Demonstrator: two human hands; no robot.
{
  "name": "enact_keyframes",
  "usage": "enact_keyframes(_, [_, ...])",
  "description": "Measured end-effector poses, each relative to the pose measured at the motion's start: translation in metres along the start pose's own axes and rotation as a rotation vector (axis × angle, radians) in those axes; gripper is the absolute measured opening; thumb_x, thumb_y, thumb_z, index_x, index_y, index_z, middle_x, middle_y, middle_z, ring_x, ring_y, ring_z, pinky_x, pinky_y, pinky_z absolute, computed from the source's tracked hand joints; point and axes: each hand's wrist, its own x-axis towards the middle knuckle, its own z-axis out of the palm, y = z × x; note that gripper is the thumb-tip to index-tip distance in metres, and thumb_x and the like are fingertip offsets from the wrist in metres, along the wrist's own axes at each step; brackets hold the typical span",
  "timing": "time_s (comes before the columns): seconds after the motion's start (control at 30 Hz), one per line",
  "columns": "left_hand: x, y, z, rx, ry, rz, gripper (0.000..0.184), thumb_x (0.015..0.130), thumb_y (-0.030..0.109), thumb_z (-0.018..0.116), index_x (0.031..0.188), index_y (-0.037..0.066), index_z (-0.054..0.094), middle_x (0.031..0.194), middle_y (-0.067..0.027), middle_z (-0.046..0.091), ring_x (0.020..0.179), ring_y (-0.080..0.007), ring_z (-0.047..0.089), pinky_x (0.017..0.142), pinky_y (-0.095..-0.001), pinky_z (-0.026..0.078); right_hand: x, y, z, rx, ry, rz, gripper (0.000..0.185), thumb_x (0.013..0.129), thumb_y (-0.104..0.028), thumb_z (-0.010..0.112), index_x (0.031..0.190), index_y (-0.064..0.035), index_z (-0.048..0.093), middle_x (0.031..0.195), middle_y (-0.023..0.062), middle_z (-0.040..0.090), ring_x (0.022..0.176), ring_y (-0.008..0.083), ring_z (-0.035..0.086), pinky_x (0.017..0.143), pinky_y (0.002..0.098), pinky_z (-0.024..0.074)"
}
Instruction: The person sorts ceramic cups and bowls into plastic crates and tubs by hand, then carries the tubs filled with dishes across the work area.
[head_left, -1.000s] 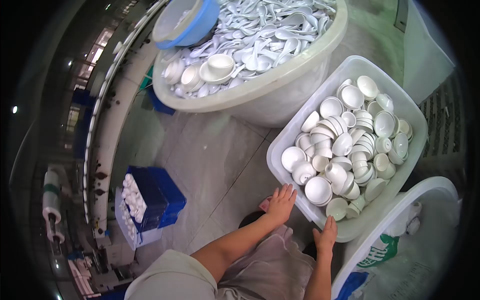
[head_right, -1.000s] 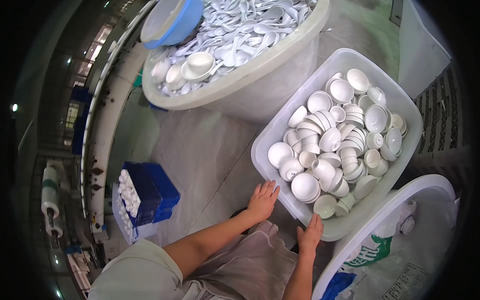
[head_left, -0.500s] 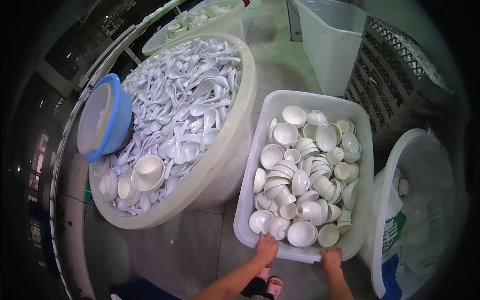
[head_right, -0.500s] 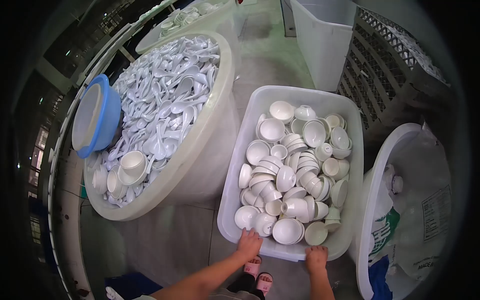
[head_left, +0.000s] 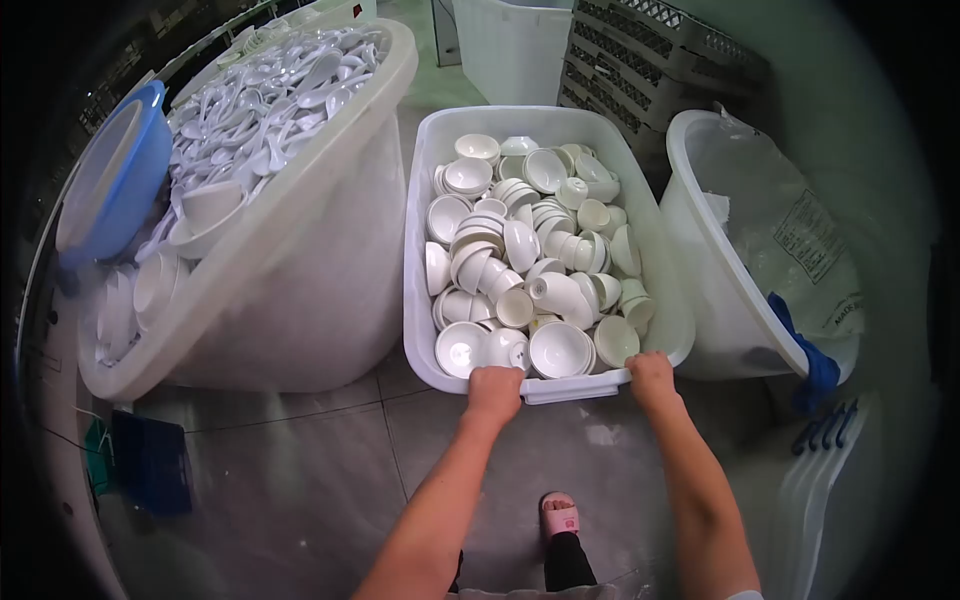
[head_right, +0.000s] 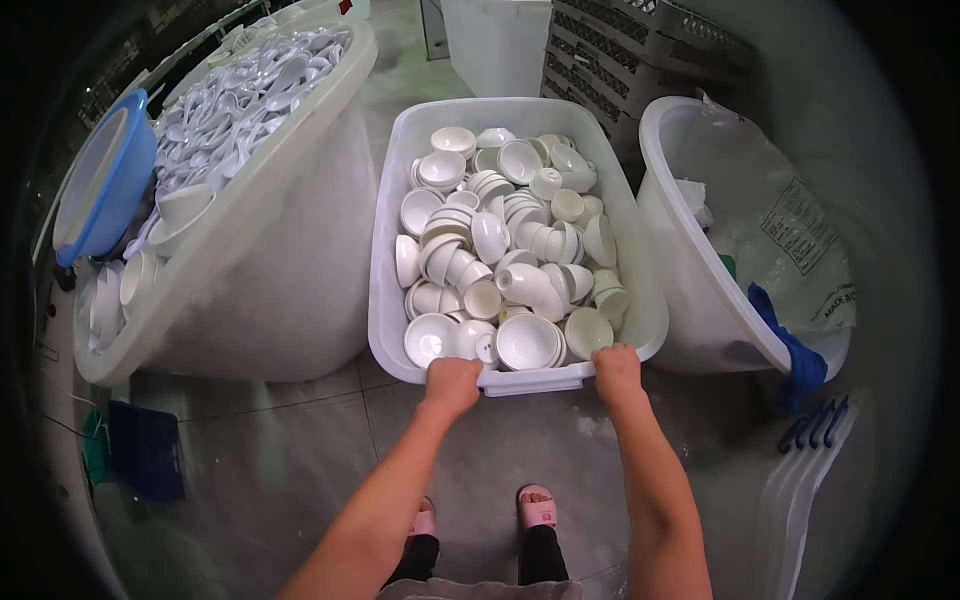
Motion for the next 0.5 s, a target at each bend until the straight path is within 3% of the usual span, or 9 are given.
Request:
enact_keyframes(0.07, [-0.026, -0.017, -0.001, 0.062, 0.033, -0.013, 0.012, 0.069, 0.006, 0.062, 0.08, 0.01, 0.067, 0.072, -0.0109, 0.067, 0.076, -0.0316, 0.066, 0.072, -0.0459, 0.044, -0.02, -0.037, -0.004, -0.022, -0.041, 0.018, 0.01, 0.072, -0.007, 0.057, 0.076, -0.0097, 0.066, 0.076, 0.0114, 0.066, 0.079, 0.0308, 0.062, 0.074, 0.0424, 0.0456])
enact_keyframes(0.17, [-0.072, -0.034, -0.017, 0.119, -0.017, -0.036, 0.012, 0.069, 0.003, 0.06, 0.075, 0.011, 0.066, 0.07, -0.01, 0.066, 0.076, -0.0307, 0.066, 0.074, -0.0445, 0.042, -0.065, -0.098, -0.012, 0.0, -0.084, 0.056, 0.013, 0.078, -0.007, 0.054, 0.077, -0.0102, 0.066, 0.076, 0.0105, 0.066, 0.08, 0.0298, 0.064, 0.074, 0.0425, 0.0463])
enact_keyframes(0.33, [-0.183, -0.046, -0.021, 0.035, 0.023, 0.035, 0.009, 0.074, 0.008, 0.058, 0.067, 0.011, 0.063, 0.067, -0.0079, 0.064, 0.072, -0.0267, 0.062, 0.076, -0.0405, 0.043, -0.17, -0.188, -0.043, 0.104, -0.178, 0.104, 0.008, 0.075, -0.008, 0.057, 0.078, -0.0096, 0.064, 0.077, 0.0096, 0.065, 0.078, 0.0286, 0.063, 0.07, 0.0419, 0.0434])
enact_keyframes(0.5, [-0.305, -0.019, -0.023, -0.018, -0.214, -0.064, 0.004, 0.074, 0.009, 0.057, 0.076, 0.009, 0.061, 0.078, -0.007, 0.063, 0.081, -0.0252, 0.06, 0.079, -0.039, 0.042, -0.262, -0.237, -0.072, 0.13, -0.464, 0.043, 0.007, 0.074, -0.012, 0.058, 0.079, -0.011, 0.063, 0.079, 0.0075, 0.065, 0.078, 0.0268, 0.063, 0.069, 0.0417, 0.044])
